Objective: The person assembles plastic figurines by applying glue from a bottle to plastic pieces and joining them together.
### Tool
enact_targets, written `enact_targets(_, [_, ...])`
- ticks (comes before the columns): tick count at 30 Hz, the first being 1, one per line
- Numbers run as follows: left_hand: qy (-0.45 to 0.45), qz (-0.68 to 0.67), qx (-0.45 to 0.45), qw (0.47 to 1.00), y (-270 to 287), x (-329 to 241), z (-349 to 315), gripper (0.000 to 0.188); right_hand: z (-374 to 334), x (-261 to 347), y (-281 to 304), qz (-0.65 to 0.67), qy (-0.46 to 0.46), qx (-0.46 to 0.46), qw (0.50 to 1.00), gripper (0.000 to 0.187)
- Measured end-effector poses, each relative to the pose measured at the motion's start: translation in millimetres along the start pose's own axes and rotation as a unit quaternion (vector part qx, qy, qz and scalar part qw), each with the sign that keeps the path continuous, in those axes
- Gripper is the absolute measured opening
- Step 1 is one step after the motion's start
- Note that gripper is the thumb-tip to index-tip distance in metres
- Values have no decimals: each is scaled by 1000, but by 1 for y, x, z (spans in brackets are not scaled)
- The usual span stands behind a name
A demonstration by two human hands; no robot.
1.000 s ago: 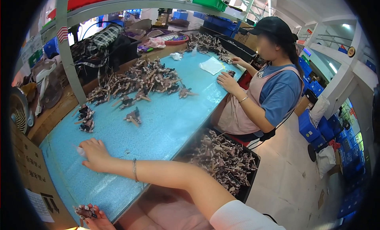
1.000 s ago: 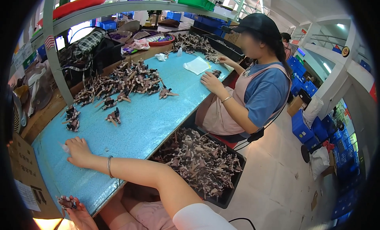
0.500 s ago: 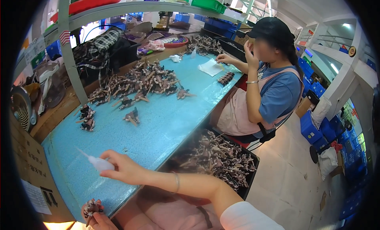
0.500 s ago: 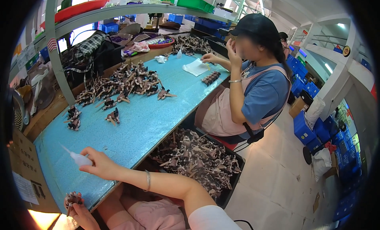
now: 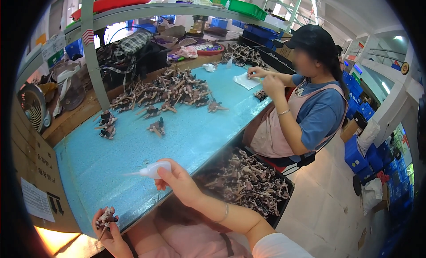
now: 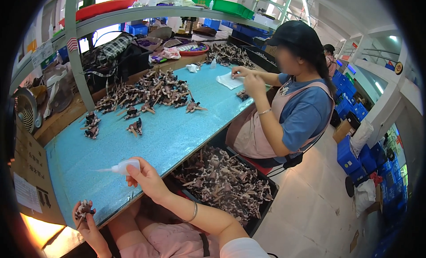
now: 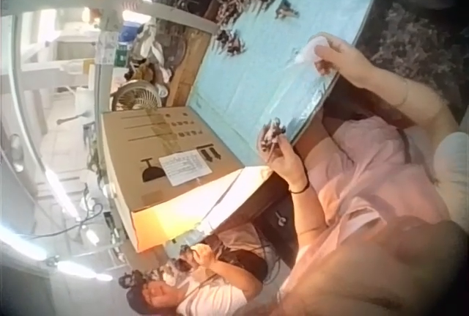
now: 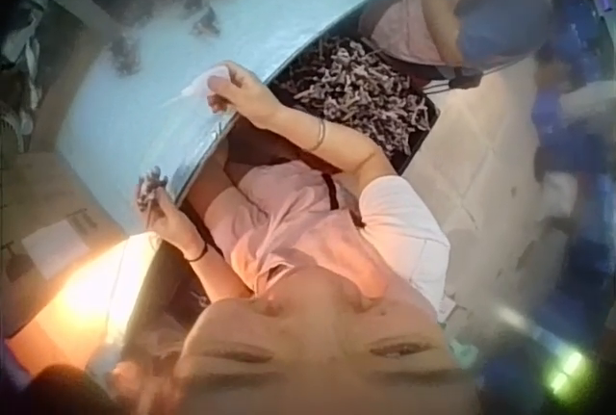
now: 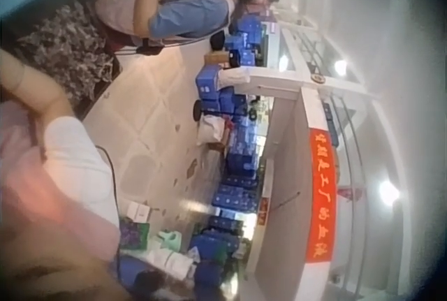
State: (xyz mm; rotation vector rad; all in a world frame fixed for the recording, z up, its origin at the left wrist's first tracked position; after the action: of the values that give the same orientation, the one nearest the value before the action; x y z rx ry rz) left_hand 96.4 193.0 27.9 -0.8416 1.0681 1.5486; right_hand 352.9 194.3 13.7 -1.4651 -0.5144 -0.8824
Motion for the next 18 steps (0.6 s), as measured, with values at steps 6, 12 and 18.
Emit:
enact_targets(6, [3, -40, -17, 999, 6, 6, -5, 31, 2, -2, -5, -14, 6, 16, 1000, 22])
enact_targets(12, [9, -27, 12, 1000, -4, 5, -5, 33, 2, 3, -1, -27, 26, -1, 999, 24])
enact_targets(18, [-78, 40, -30, 996, 9, -10, -7, 33, -1, 18, -17, -67, 49, 1, 997, 25])
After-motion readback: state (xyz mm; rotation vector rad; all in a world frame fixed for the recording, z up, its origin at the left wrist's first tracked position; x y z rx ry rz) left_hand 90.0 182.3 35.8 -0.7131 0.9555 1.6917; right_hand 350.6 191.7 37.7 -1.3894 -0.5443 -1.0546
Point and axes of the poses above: each hand's wrist, its own z-axis towards the middle knuckle, its own y-axis out of the back of the hand, x = y × z, the point moved 10 cm from there along z, towards the middle knuckle, and after that the axes turned 10 degrees about z, right-handed, at the moved point
